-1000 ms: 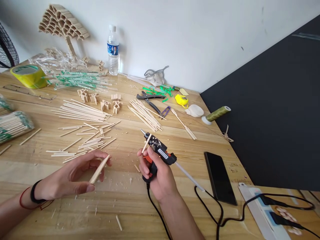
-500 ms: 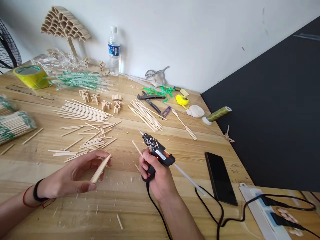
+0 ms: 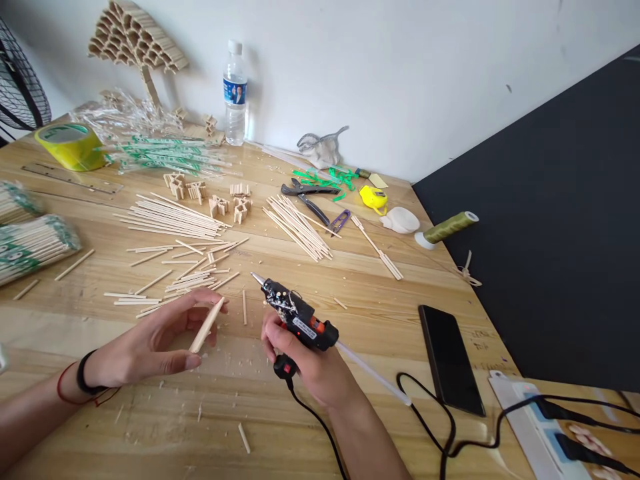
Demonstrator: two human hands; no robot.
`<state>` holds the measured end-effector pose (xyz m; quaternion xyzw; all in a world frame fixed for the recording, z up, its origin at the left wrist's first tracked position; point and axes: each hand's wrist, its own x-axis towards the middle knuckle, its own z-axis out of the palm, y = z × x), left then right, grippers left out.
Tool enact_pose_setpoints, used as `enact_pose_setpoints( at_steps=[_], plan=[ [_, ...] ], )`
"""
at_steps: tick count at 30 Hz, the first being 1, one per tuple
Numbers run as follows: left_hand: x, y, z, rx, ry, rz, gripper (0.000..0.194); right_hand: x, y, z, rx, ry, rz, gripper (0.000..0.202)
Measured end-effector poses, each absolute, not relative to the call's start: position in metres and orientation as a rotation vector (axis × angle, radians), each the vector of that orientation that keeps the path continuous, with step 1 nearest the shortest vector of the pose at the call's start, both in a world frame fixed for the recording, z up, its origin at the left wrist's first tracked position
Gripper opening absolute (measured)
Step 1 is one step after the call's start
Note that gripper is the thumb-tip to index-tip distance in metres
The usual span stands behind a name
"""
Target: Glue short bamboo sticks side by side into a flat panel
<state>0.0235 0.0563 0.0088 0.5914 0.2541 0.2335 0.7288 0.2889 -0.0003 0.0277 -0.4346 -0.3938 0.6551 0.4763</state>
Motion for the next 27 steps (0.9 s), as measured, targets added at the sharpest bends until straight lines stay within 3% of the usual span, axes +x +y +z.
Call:
enact_pose_setpoints(
  at_steps=[6, 19, 22, 27],
  plan=[
    [0.026, 0.058, 0.014, 1.308, 0.578, 0.542, 0.057, 0.296, -0.010, 0.024, -1.014, -1.185, 1.613, 0.031],
    [0.028, 0.057, 0.011, 1.305, 0.600, 0.534, 0.061, 0.303, -0.017, 0.014, -1.184, -1.315, 1.523, 0.018],
    [0.027, 0.058, 0.011, 1.320, 0.597, 0.542, 0.062, 0.304, -0.022, 0.006, -1.190, -1.247, 1.430, 0.037],
    [0.028, 0.058, 0.013, 1.320, 0.611, 0.533, 0.062, 0.300, -0.027, 0.008, -1.254, -1.120, 1.481, 0.039]
  ],
)
